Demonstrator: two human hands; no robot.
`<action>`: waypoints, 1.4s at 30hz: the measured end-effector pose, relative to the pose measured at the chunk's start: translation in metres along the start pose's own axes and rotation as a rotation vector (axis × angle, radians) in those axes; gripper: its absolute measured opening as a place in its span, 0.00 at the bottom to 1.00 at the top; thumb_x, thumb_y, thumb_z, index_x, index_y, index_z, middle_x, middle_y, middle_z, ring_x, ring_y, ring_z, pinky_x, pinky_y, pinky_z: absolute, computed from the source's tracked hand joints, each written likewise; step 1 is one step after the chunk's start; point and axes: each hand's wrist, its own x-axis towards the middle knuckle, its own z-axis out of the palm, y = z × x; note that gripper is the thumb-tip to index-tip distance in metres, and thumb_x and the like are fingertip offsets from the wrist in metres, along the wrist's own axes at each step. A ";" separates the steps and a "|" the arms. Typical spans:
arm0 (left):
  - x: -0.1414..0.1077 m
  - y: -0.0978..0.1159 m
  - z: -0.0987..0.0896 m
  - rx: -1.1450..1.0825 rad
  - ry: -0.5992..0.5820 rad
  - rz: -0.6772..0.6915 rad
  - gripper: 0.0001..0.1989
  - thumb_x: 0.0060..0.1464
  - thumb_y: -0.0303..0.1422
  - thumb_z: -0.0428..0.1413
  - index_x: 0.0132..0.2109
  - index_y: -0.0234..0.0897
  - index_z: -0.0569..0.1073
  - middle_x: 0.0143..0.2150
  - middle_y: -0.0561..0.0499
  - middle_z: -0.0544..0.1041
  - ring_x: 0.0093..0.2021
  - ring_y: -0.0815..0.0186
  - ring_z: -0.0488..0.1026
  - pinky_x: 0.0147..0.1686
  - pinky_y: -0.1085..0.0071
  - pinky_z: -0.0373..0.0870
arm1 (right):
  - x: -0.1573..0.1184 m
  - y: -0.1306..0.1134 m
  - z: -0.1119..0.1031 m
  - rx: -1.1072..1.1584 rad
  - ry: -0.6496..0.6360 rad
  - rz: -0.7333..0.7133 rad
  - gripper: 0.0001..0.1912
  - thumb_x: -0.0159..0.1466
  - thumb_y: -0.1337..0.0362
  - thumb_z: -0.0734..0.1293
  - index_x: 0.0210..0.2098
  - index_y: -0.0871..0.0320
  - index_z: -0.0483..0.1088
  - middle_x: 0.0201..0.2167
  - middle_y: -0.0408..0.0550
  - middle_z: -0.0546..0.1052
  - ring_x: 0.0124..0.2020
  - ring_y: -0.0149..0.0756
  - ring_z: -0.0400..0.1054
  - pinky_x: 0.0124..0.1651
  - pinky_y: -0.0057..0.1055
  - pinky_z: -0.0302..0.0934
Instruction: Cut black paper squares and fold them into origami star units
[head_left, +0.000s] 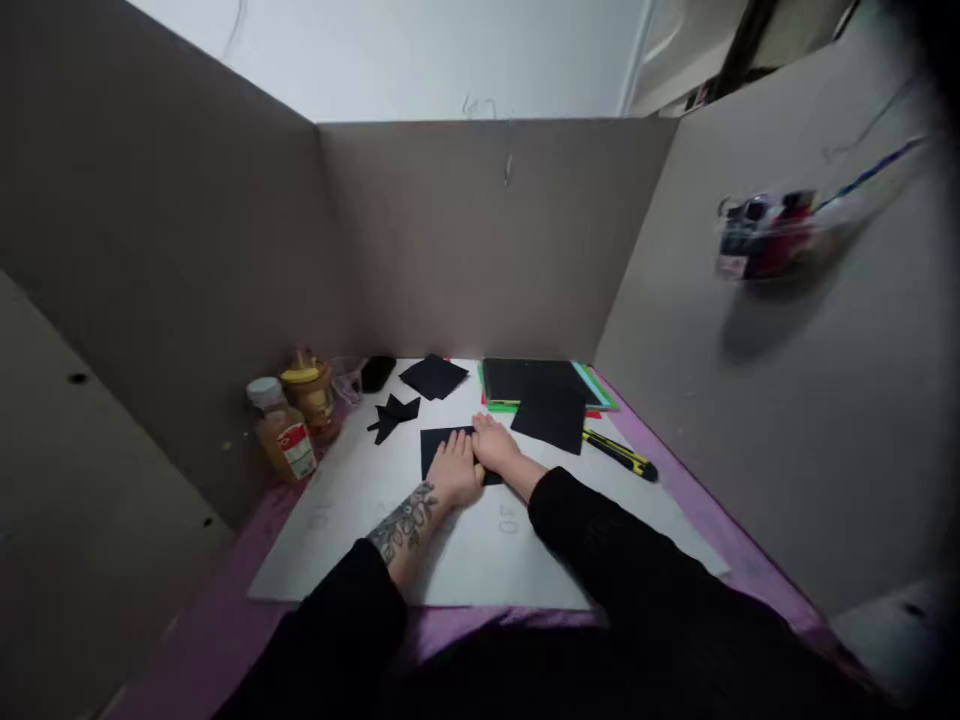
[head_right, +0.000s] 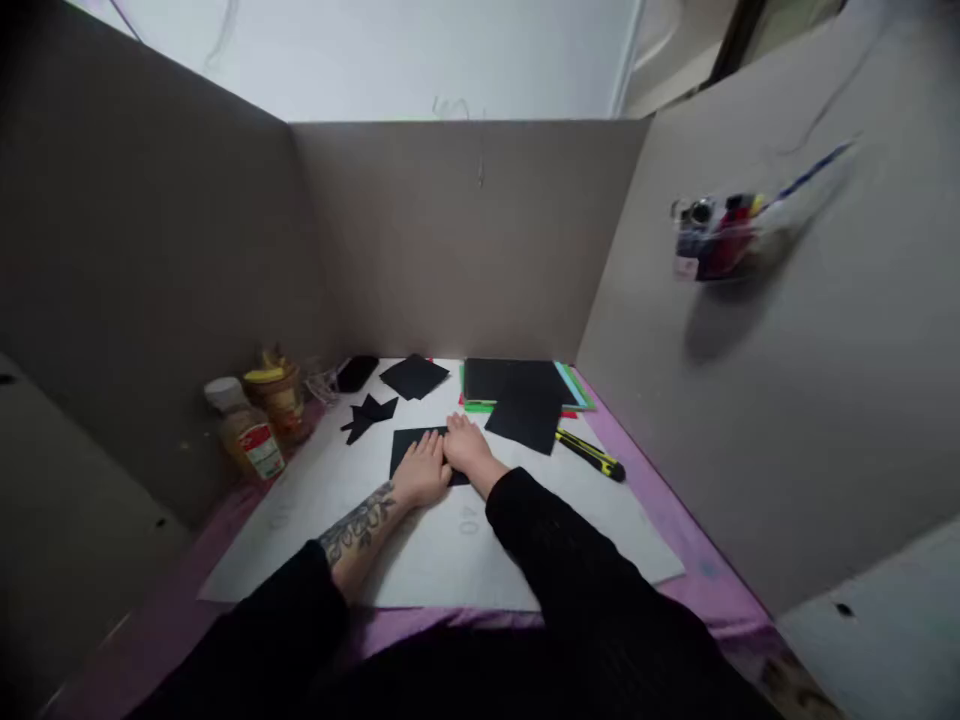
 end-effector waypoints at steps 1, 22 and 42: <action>0.000 -0.011 -0.005 -0.001 -0.018 -0.010 0.32 0.58 0.38 0.40 0.65 0.24 0.52 0.68 0.38 0.51 0.67 0.54 0.46 0.62 0.55 0.46 | 0.000 0.002 -0.002 -0.001 -0.010 0.007 0.27 0.65 0.67 0.50 0.62 0.72 0.56 0.63 0.60 0.58 0.64 0.46 0.49 0.62 0.40 0.45; -0.018 -0.069 -0.022 0.000 -0.046 -0.134 0.32 0.57 0.35 0.38 0.66 0.25 0.50 0.69 0.40 0.49 0.68 0.56 0.45 0.62 0.52 0.45 | -0.003 -0.038 -0.010 0.057 -0.145 0.037 0.32 0.65 0.58 0.49 0.67 0.62 0.44 0.69 0.50 0.43 0.69 0.45 0.31 0.65 0.47 0.31; -0.007 -0.025 -0.018 0.067 0.056 -0.126 0.30 0.61 0.39 0.38 0.65 0.25 0.55 0.68 0.39 0.52 0.69 0.52 0.38 0.62 0.48 0.37 | -0.115 -0.025 -0.041 0.176 -0.305 -0.306 0.37 0.65 0.52 0.52 0.67 0.63 0.39 0.69 0.54 0.41 0.68 0.50 0.31 0.66 0.46 0.34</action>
